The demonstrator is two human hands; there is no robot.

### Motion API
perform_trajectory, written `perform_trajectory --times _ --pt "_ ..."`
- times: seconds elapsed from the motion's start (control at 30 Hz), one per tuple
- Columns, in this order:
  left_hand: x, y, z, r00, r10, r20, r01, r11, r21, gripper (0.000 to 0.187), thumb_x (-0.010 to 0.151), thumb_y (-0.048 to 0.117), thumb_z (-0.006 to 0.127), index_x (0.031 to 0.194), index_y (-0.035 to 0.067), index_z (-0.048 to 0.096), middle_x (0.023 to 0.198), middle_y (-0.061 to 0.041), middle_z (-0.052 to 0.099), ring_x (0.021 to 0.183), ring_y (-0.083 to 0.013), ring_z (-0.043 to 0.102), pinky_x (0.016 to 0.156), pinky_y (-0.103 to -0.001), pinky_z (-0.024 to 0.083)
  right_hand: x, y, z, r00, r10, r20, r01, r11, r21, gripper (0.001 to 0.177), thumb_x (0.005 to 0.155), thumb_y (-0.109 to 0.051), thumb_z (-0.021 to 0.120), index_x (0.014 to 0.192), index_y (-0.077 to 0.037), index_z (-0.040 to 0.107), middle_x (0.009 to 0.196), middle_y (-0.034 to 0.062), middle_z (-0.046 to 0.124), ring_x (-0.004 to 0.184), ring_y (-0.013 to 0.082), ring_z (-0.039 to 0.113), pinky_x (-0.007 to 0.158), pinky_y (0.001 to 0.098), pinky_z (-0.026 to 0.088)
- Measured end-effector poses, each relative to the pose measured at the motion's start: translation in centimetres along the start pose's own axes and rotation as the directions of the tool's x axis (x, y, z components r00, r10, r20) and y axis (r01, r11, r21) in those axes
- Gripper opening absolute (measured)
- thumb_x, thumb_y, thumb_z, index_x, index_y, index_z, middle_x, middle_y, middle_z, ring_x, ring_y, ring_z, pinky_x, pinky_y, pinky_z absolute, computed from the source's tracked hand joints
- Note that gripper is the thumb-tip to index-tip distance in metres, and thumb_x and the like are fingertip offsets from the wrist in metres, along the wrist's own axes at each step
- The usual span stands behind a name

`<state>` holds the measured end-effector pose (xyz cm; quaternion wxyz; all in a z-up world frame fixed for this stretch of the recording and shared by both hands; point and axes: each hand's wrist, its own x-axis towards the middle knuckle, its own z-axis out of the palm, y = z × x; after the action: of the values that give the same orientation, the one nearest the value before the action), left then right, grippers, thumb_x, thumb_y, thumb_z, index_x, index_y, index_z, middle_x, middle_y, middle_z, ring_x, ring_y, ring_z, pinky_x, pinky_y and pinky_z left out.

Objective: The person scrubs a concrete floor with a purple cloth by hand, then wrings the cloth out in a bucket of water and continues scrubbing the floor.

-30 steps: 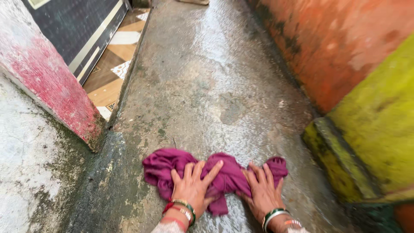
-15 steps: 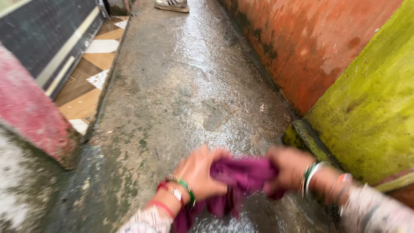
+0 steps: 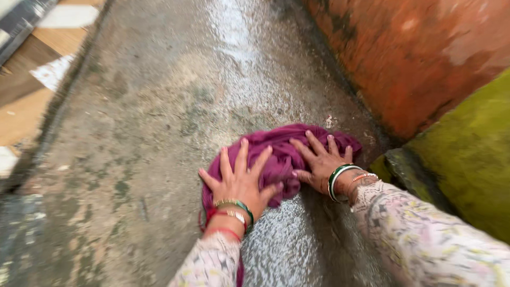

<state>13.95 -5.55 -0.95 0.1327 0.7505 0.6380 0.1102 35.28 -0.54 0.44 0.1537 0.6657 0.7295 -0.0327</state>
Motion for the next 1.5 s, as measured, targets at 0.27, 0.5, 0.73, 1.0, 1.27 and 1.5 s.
perform_trajectory --times 0.27,0.5,0.73,1.0,1.27,1.5 --pt "7.3 0.5 0.4 0.998 -0.062 -0.008 0.062 0.998 0.004 0.08 0.077 0.065 0.072 0.147 0.057 0.035 0.167 0.004 0.016 0.155 -0.0355 0.005 0.11 -0.084 0.002 5.7 2.5 -0.2 0.998 0.05 0.035 -0.054 0.985 0.162 0.08 0.088 -0.071 0.05 0.157 -0.055 0.013 0.173 -0.009 -0.011 0.156 0.0462 -0.008 0.115 0.0802 0.007" --pt "6.2 0.4 1.8 0.995 -0.008 -0.096 0.006 1.0 -0.027 0.08 0.077 0.057 0.078 0.147 0.048 0.042 0.164 0.001 0.023 0.151 -0.0365 0.007 0.11 -0.079 0.001 2.9 1.1 2.9 0.961 0.09 -0.26 -0.046 0.984 0.17 0.067 0.092 -0.059 0.057 0.149 -0.029 0.038 0.156 0.0065 0.03 0.144 0.038 0.026 0.109 0.0677 0.028" --pt "-0.1 1.4 3.1 0.984 0.115 -0.134 -0.119 0.993 -0.025 0.075 0.071 0.051 0.084 0.138 0.042 0.052 0.153 0.0 0.037 0.148 -0.0316 0.02 0.114 -0.072 0.013 -5.6 0.6 3.5 0.938 0.01 -0.346 0.026 0.995 0.1 0.05 0.088 -0.047 0.064 0.126 -0.016 0.053 0.129 0.0142 0.049 0.122 0.0358 0.044 0.106 0.0541 0.034" --pt "-11.1 3.4 1.5 0.986 0.163 0.045 -0.16 0.985 -0.071 0.089 0.066 0.054 0.088 0.143 0.04 0.046 0.158 -0.002 0.03 0.148 -0.0346 0.013 0.114 -0.076 0.006 -17.6 -0.8 4.4 0.955 0.052 -0.291 -0.03 0.997 0.077 0.052 0.084 -0.048 0.064 0.125 -0.018 0.052 0.126 0.0128 0.048 0.122 0.0333 0.043 0.106 0.0545 0.031" --pt "-18.3 5.1 -0.5 0.937 0.269 0.223 -0.259 0.963 -0.074 0.087 0.069 0.038 0.091 0.143 0.036 0.046 0.161 -0.004 0.024 0.153 -0.0439 0.005 0.115 -0.077 0.001 -27.0 -2.5 4.3 0.975 0.207 -0.079 -0.2 0.976 0.088 0.063 0.081 -0.055 0.062 0.133 -0.024 0.047 0.131 0.0102 0.043 0.123 0.0297 0.041 0.1 0.0505 0.035" --pt "-21.1 3.1 4.8 0.955 0.293 -0.04 -0.293 0.956 -0.009 0.065 0.077 0.021 0.078 0.137 0.036 0.057 0.145 -0.009 0.044 0.138 -0.0437 0.036 0.099 -0.07 0.035 -27.1 0.0 3.9 0.949 0.074 0.306 -0.118 0.985 0.127 0.074 0.075 -0.055 0.068 0.14 -0.025 0.048 0.132 0.0081 0.054 0.125 0.0283 0.057 0.101 0.0511 0.043"
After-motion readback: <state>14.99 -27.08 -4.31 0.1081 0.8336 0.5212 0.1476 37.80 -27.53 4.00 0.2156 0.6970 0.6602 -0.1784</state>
